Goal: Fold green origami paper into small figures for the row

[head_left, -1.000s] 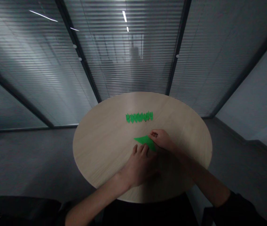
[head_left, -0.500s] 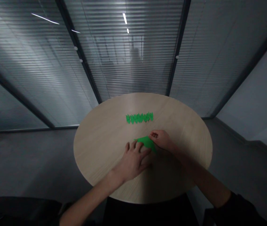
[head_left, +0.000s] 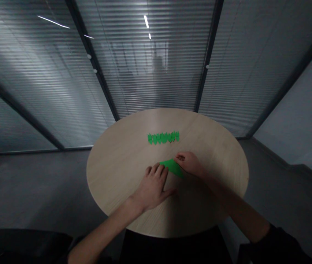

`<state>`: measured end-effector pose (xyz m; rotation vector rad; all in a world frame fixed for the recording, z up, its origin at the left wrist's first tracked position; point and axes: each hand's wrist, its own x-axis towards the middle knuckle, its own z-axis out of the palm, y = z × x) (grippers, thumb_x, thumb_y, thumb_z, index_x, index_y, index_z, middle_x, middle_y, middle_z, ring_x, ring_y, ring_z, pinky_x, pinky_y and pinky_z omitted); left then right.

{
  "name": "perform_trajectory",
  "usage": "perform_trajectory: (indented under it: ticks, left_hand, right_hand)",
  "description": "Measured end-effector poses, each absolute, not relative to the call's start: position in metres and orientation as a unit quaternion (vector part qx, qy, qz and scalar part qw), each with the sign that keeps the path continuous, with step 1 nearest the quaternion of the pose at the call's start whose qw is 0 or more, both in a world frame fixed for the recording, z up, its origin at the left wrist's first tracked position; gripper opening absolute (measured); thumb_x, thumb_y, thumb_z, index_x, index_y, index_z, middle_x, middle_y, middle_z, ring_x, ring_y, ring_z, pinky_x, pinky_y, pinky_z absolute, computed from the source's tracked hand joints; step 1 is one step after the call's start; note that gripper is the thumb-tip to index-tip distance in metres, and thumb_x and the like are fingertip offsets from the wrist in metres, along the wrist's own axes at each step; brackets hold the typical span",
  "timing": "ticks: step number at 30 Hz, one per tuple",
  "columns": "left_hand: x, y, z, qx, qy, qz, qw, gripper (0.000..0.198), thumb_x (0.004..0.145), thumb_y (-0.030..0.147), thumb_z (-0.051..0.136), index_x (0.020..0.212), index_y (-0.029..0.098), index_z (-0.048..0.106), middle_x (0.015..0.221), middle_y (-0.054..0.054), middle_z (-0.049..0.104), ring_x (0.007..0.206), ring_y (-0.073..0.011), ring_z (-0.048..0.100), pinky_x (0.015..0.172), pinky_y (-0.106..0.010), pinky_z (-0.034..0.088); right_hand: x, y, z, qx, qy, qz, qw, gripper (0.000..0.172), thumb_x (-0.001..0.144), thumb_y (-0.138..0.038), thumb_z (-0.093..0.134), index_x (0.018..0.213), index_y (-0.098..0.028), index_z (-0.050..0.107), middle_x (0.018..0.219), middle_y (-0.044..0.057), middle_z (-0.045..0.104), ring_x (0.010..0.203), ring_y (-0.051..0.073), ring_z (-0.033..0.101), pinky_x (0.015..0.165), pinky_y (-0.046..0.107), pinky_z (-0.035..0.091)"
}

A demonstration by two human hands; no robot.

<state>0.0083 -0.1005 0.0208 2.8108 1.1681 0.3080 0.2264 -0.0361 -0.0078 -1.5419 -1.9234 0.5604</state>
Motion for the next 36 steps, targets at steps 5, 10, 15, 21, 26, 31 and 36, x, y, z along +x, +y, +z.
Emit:
perform_trajectory:
  ticks: [5, 10, 15, 21, 26, 31, 36]
  left_hand:
    - [0.0090, -0.1025, 0.0225, 0.921, 0.378, 0.089, 0.032, 0.062, 0.095, 0.060, 0.050, 0.134, 0.013, 0.057, 0.132, -0.020, 0.054, 0.129, -0.0406, 0.045, 0.105, -0.060, 0.039]
    - [0.0090, -0.1069, 0.0207, 0.923, 0.373, 0.081, 0.037, 0.066, 0.088, 0.063, 0.059, 0.144, 0.029, 0.053, 0.137, -0.020, 0.048, 0.134, -0.0475, 0.038, 0.104, -0.070, 0.035]
    - [0.0092, -0.1057, 0.0161, 0.923, 0.371, 0.092, 0.040, 0.068, 0.087, 0.065, 0.060, 0.145, 0.031, 0.052, 0.139, -0.018, 0.047, 0.137, -0.0474, 0.035, 0.106, -0.071, 0.032]
    - [0.0091, -0.0995, 0.0200, 0.913, 0.391, 0.103, 0.046, 0.066, 0.094, 0.064, 0.049, 0.129, 0.010, 0.058, 0.126, -0.019, 0.058, 0.122, -0.0369, 0.051, 0.106, -0.057, 0.040]
    - [0.0061, -0.0994, 0.0197, 0.908, 0.406, 0.099, 0.031, 0.063, 0.095, 0.062, 0.047, 0.132, 0.012, 0.057, 0.127, -0.020, 0.054, 0.121, -0.0368, 0.052, 0.103, -0.054, 0.043]
    - [0.0071, -0.1019, 0.0177, 0.888, 0.450, 0.090, -0.016, 0.066, 0.090, 0.069, 0.051, 0.133, 0.020, 0.060, 0.129, -0.021, 0.053, 0.126, -0.0473, 0.045, 0.099, -0.066, 0.039]
    - [0.0082, -0.1004, 0.0188, 0.892, 0.441, 0.098, -0.019, 0.063, 0.090, 0.069, 0.051, 0.127, 0.019, 0.062, 0.126, -0.021, 0.054, 0.126, -0.0456, 0.046, 0.098, -0.064, 0.040]
  right_hand:
    - [0.2262, -0.0370, -0.0057, -0.580, -0.725, 0.215, 0.303, 0.018, 0.087, -0.024, 0.060, 0.072, -0.018, 0.068, 0.071, 0.004, 0.069, 0.066, 0.016, 0.059, 0.062, 0.027, 0.038]
    - [0.2260, -0.0370, -0.0049, -0.582, -0.726, 0.211, 0.301, 0.018, 0.086, -0.025, 0.061, 0.072, -0.018, 0.068, 0.071, 0.004, 0.069, 0.066, 0.016, 0.059, 0.063, 0.027, 0.038]
    - [0.2256, -0.0359, -0.0070, -0.583, -0.726, 0.208, 0.300, 0.018, 0.087, -0.025, 0.060, 0.073, -0.018, 0.069, 0.072, 0.004, 0.070, 0.068, 0.016, 0.059, 0.064, 0.027, 0.038]
    - [0.2259, -0.0364, -0.0053, -0.580, -0.729, 0.208, 0.298, 0.020, 0.087, -0.027, 0.060, 0.072, -0.016, 0.068, 0.071, 0.004, 0.069, 0.067, 0.016, 0.058, 0.064, 0.027, 0.038]
    - [0.2259, -0.0370, -0.0050, -0.581, -0.728, 0.209, 0.298, 0.020, 0.087, -0.026, 0.060, 0.073, -0.016, 0.068, 0.071, 0.004, 0.068, 0.066, 0.016, 0.057, 0.063, 0.027, 0.036]
    - [0.2263, -0.0363, -0.0059, -0.581, -0.728, 0.211, 0.297, 0.019, 0.087, -0.026, 0.060, 0.072, -0.017, 0.068, 0.070, 0.003, 0.067, 0.065, 0.015, 0.057, 0.063, 0.027, 0.036]
    - [0.2265, -0.0359, -0.0063, -0.580, -0.728, 0.212, 0.298, 0.019, 0.087, -0.026, 0.061, 0.071, -0.017, 0.068, 0.070, 0.004, 0.067, 0.065, 0.015, 0.056, 0.062, 0.027, 0.036]
